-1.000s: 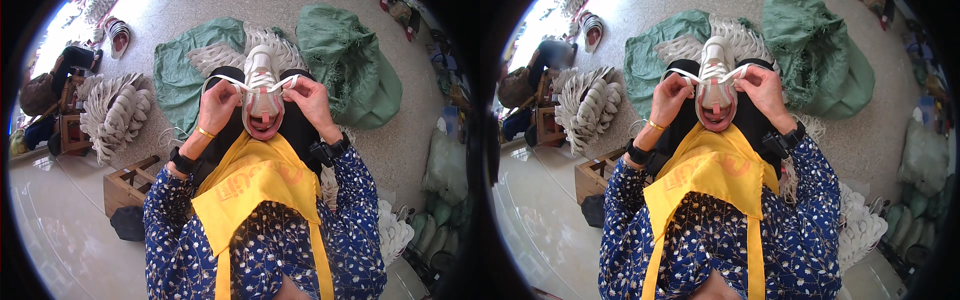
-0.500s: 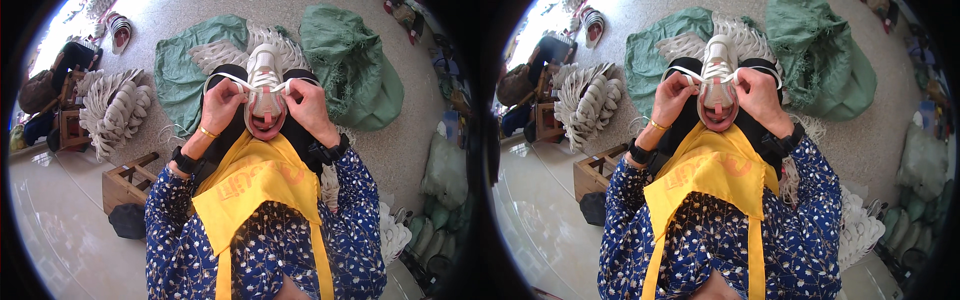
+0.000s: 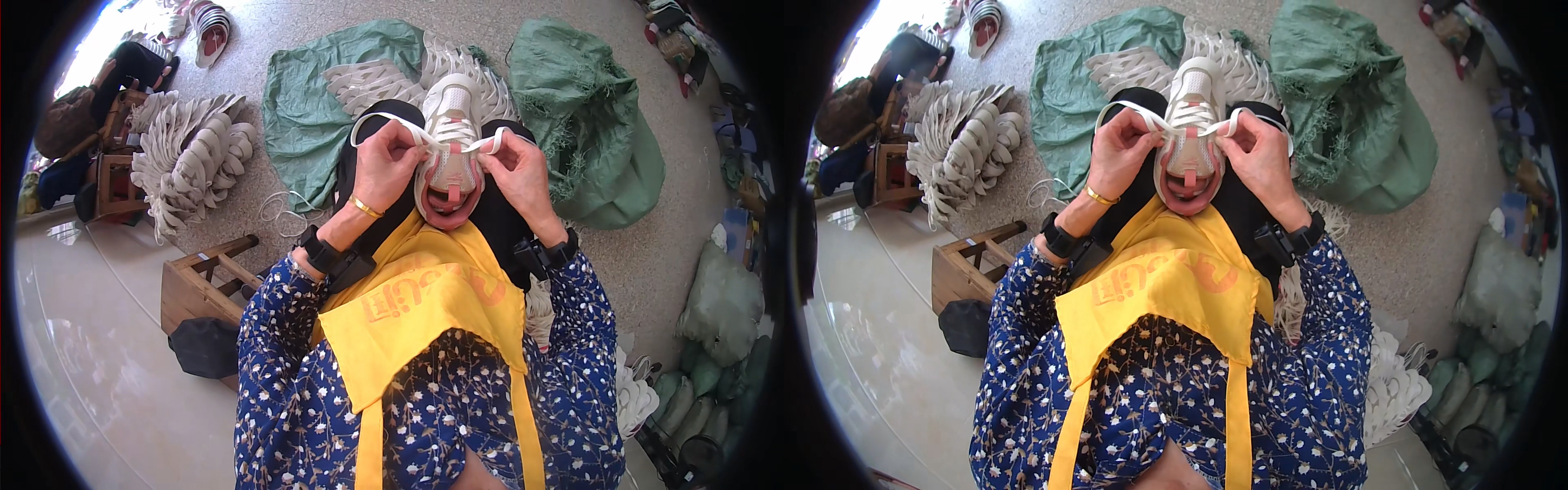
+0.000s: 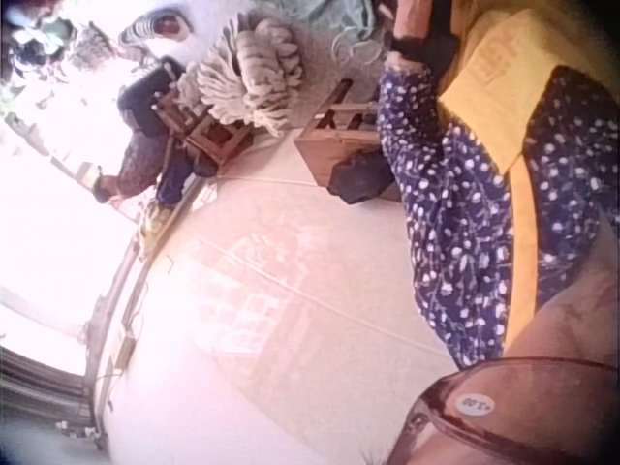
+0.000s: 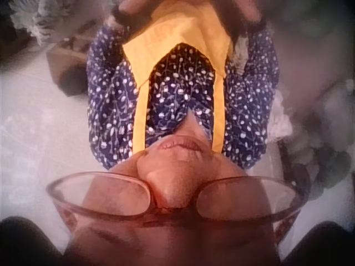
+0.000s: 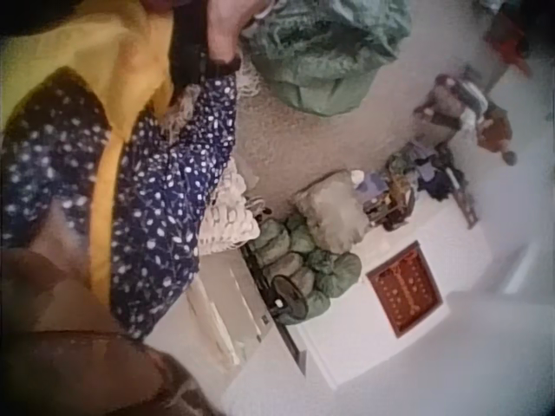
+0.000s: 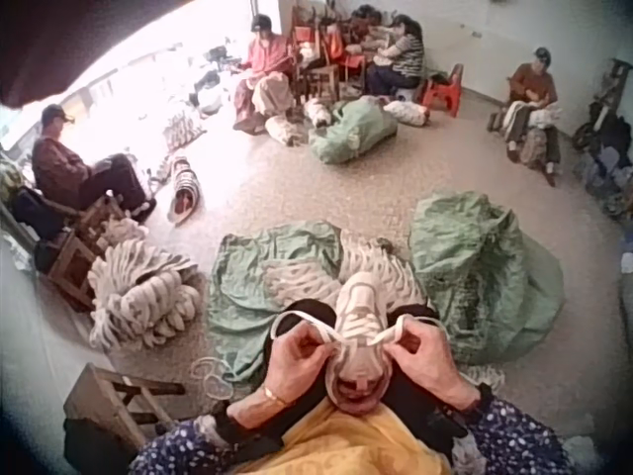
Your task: The person sits on the floor and laces a white sneaker resting on their lap. They thread a white shoelace through the eyelets, pull the ends to tighten the fit, and tie a knot at the top.
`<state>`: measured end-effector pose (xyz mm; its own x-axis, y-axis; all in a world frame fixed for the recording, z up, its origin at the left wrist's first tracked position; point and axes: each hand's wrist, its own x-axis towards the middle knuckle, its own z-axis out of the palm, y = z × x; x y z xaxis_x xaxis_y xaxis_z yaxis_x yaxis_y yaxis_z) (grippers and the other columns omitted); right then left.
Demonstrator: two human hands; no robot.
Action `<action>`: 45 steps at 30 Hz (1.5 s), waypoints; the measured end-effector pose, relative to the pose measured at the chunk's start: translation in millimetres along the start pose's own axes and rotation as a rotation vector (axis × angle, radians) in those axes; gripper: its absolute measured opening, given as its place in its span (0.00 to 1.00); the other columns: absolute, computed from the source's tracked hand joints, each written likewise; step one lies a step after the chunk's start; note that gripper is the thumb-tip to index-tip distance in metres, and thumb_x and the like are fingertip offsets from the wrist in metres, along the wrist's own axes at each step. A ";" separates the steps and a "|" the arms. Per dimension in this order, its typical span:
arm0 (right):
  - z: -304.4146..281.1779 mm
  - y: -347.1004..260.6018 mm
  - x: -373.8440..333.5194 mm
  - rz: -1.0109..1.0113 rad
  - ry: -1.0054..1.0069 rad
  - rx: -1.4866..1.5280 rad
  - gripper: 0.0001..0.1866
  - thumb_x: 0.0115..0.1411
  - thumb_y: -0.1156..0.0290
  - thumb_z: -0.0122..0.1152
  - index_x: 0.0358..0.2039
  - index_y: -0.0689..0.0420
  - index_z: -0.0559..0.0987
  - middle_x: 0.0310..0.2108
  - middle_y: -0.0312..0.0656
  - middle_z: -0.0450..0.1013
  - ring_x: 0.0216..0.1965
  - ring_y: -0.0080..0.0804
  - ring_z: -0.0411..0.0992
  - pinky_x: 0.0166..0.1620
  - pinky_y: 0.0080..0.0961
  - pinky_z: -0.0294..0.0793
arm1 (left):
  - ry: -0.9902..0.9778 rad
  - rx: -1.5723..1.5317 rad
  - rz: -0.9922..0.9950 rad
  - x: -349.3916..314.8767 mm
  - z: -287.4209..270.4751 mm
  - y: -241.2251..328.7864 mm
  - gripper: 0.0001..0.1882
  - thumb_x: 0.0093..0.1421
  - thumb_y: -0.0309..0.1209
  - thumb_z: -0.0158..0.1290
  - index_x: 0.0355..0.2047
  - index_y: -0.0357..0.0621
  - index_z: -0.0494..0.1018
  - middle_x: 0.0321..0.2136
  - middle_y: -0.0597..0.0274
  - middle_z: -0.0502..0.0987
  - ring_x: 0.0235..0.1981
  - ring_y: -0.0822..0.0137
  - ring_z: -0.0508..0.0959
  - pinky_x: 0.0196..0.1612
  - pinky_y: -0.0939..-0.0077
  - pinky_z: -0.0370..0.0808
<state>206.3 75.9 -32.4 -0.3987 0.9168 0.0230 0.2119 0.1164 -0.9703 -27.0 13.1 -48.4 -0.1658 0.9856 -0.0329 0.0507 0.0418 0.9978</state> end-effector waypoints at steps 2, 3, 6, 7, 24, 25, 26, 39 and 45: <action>-1.5 1.6 -0.4 0.008 -0.001 0.013 0.04 0.60 0.81 0.66 0.34 0.61 0.79 0.30 0.34 0.80 0.31 0.15 0.77 0.36 0.16 0.77 | 0.035 0.205 0.012 -2.4 1.3 12.5 0.05 0.61 0.18 0.58 0.31 0.36 0.72 0.31 0.63 0.81 0.34 0.76 0.81 0.41 0.79 0.80; -1.3 1.7 -0.5 0.012 -0.004 0.021 0.04 0.60 0.81 0.66 0.34 0.61 0.79 0.30 0.34 0.80 0.31 0.15 0.77 0.36 0.16 0.77 | 0.038 0.263 0.033 -2.3 1.6 16.4 0.06 0.60 0.18 0.59 0.31 0.36 0.72 0.29 0.62 0.81 0.32 0.76 0.81 0.39 0.79 0.80; 0.2 -1.5 -0.6 0.006 0.006 0.031 0.04 0.61 0.81 0.66 0.34 0.61 0.79 0.30 0.34 0.80 0.32 0.15 0.77 0.37 0.16 0.77 | 0.037 0.431 0.132 -1.5 3.8 24.5 0.07 0.56 0.18 0.59 0.31 0.36 0.71 0.27 0.59 0.80 0.28 0.74 0.81 0.35 0.78 0.78; 0.3 -2.5 -0.7 0.005 0.007 0.025 0.04 0.61 0.81 0.66 0.34 0.61 0.78 0.30 0.34 0.80 0.32 0.15 0.77 0.37 0.16 0.77 | 0.031 0.485 0.190 -1.1 4.6 26.5 0.07 0.56 0.18 0.59 0.31 0.36 0.71 0.26 0.57 0.79 0.27 0.72 0.81 0.33 0.78 0.78; 1.5 -46.2 -26.8 -0.190 0.124 -0.412 0.13 0.53 0.74 0.73 0.34 0.61 0.76 0.28 0.43 0.72 0.25 0.36 0.74 0.31 0.34 0.75 | 0.192 0.485 0.204 -5.2 10.0 23.5 0.10 0.55 0.21 0.62 0.29 0.38 0.69 0.20 0.67 0.72 0.20 0.79 0.70 0.25 0.80 0.70; 3.5 -45.7 -25.4 -0.261 0.113 -0.446 0.13 0.53 0.75 0.73 0.35 0.61 0.76 0.30 0.44 0.72 0.27 0.38 0.74 0.32 0.34 0.75 | 0.198 0.485 0.219 -6.2 11.3 25.7 0.11 0.54 0.21 0.62 0.29 0.38 0.68 0.20 0.67 0.70 0.19 0.78 0.69 0.25 0.80 0.69; 5.5 -43.4 -22.8 -0.332 0.102 -0.479 0.13 0.53 0.75 0.73 0.35 0.61 0.77 0.32 0.45 0.72 0.29 0.40 0.75 0.34 0.35 0.76 | 0.203 0.485 0.235 -6.8 12.6 27.5 0.11 0.53 0.21 0.62 0.29 0.39 0.68 0.19 0.67 0.69 0.18 0.77 0.67 0.24 0.80 0.67; 14.1 -24.9 -18.4 -0.263 0.142 -0.599 0.08 0.57 0.80 0.60 0.39 0.62 0.77 0.34 0.52 0.75 0.35 0.55 0.76 0.38 0.43 0.76 | 0.079 0.527 0.369 -13.9 17.6 33.3 0.11 0.53 0.23 0.63 0.32 0.37 0.71 0.27 0.60 0.71 0.23 0.66 0.75 0.27 0.73 0.73; 13.3 -24.8 -20.0 -0.390 0.103 -0.680 0.11 0.55 0.83 0.59 0.40 0.61 0.75 0.36 0.50 0.76 0.37 0.52 0.77 0.39 0.43 0.77 | 0.021 0.743 0.442 -18.1 16.7 30.3 0.12 0.58 0.25 0.58 0.39 0.36 0.68 0.34 0.50 0.71 0.36 0.49 0.75 0.39 0.58 0.74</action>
<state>197.2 49.7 -12.0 -0.4787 0.7888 0.3855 0.5859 0.6140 -0.5288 -6.0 -0.8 -18.5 0.0033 0.9340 0.3574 0.7441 -0.2411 0.6230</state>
